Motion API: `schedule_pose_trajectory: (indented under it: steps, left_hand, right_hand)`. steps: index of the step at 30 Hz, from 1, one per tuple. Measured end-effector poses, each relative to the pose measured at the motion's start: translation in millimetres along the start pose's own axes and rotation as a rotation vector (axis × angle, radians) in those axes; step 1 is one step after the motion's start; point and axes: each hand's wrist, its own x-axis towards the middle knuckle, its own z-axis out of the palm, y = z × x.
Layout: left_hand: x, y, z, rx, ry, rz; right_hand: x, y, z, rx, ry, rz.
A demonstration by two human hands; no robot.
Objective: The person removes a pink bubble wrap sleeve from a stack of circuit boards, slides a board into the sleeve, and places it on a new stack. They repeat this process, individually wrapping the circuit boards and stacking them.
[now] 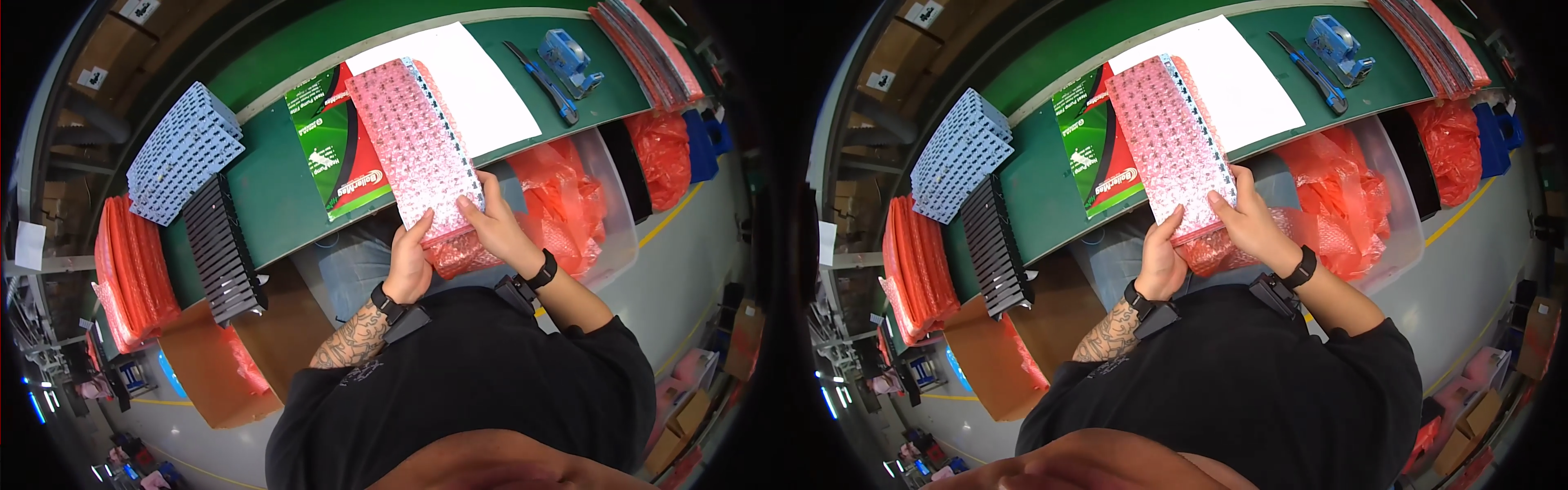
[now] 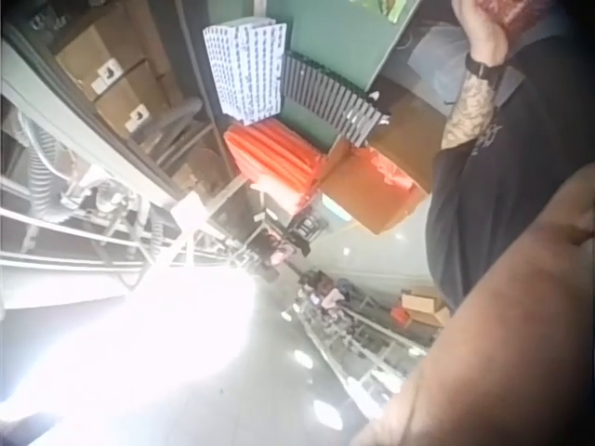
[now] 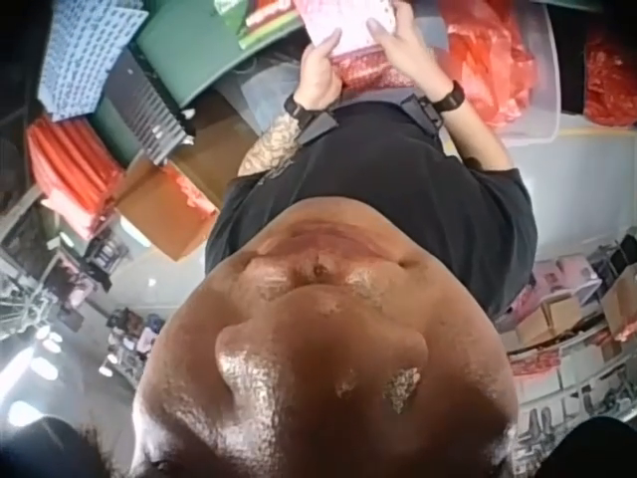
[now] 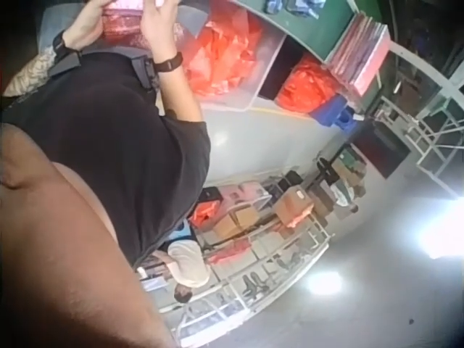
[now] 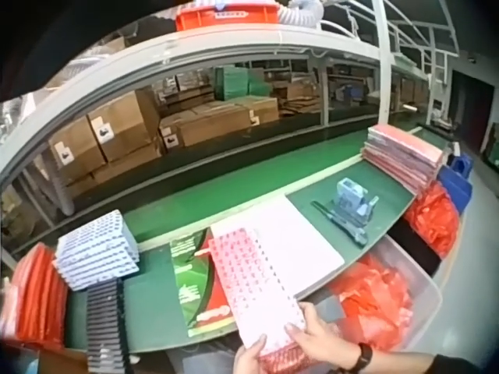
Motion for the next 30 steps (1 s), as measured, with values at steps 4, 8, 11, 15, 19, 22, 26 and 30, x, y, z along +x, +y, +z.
schedule_pose_trajectory:
  steps: [4,8,11,15,19,22,26,30]
  left_hand:
    - [-2.4,9.3,-4.0,0.025,0.063,-0.079]
    - [-7.1,16.4,10.9,0.085,0.114,0.039]
    - [-2.2,9.0,8.2,0.122,0.074,0.110]
    - [-1.4,8.4,7.7,0.143,0.052,0.145]
    - [-0.5,5.1,5.8,0.164,0.061,0.170]
    - [-0.2,6.2,2.5,0.197,0.063,0.167]
    - [-0.3,8.4,-1.6,0.246,0.053,0.138]
    - [1.4,7.9,-2.3,0.248,0.040,0.139]
  right_hand:
    - [2.8,11.6,0.0,0.150,-0.002,0.045]
    - [1.8,15.7,5.9,0.462,-0.033,0.196]
    - [2.1,10.2,6.8,0.486,-0.063,0.187]
    - [3.3,11.1,7.5,0.499,-0.070,0.183]
    - [4.4,8.1,8.5,0.499,-0.068,0.221]
    - [6.0,7.0,6.8,0.516,-0.088,0.239]
    - [8.3,9.4,3.9,0.552,-0.128,0.231]
    - [7.8,10.4,3.3,0.496,-0.120,0.188]
